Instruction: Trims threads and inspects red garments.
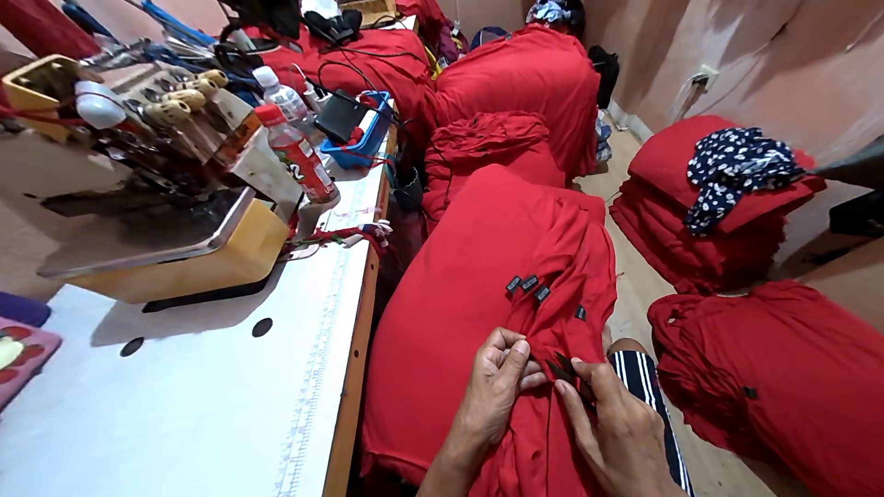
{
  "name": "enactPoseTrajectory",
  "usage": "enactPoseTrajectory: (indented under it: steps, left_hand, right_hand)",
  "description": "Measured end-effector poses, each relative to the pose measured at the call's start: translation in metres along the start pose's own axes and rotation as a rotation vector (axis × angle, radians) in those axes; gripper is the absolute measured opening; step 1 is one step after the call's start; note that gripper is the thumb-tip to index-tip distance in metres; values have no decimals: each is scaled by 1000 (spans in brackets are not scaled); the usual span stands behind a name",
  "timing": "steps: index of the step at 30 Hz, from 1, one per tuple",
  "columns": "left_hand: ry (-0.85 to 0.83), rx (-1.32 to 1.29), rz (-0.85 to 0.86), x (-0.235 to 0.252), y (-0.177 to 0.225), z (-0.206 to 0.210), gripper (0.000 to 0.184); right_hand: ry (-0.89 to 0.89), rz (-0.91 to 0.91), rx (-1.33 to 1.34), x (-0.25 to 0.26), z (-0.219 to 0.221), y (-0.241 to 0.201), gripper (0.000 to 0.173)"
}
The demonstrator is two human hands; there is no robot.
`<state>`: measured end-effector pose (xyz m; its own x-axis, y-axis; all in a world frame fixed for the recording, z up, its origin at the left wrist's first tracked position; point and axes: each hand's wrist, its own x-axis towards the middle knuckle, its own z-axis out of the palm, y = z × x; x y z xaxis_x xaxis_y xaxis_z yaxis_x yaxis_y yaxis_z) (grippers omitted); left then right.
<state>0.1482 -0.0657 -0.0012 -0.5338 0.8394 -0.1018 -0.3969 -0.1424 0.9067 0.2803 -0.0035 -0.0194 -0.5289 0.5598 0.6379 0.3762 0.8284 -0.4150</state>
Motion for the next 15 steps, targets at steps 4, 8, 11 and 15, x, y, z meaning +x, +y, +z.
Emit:
enactPoseTrajectory:
  steps: [4,8,11,15]
  left_hand:
    - [-2,-2,-1,0,1,0,14]
    - [5,0,-17,0,2,0,14]
    - [5,-2,-24,0,3,0,15]
    - [9,-11,-36,1,2,0,15]
  right_hand:
    - [15,2,30,-1,4,2,26]
    - [19,0,54,-2,6,3,27]
    - [27,-28,44,-2,7,3,27]
    - [54,-67,-1,-4,11,3,23]
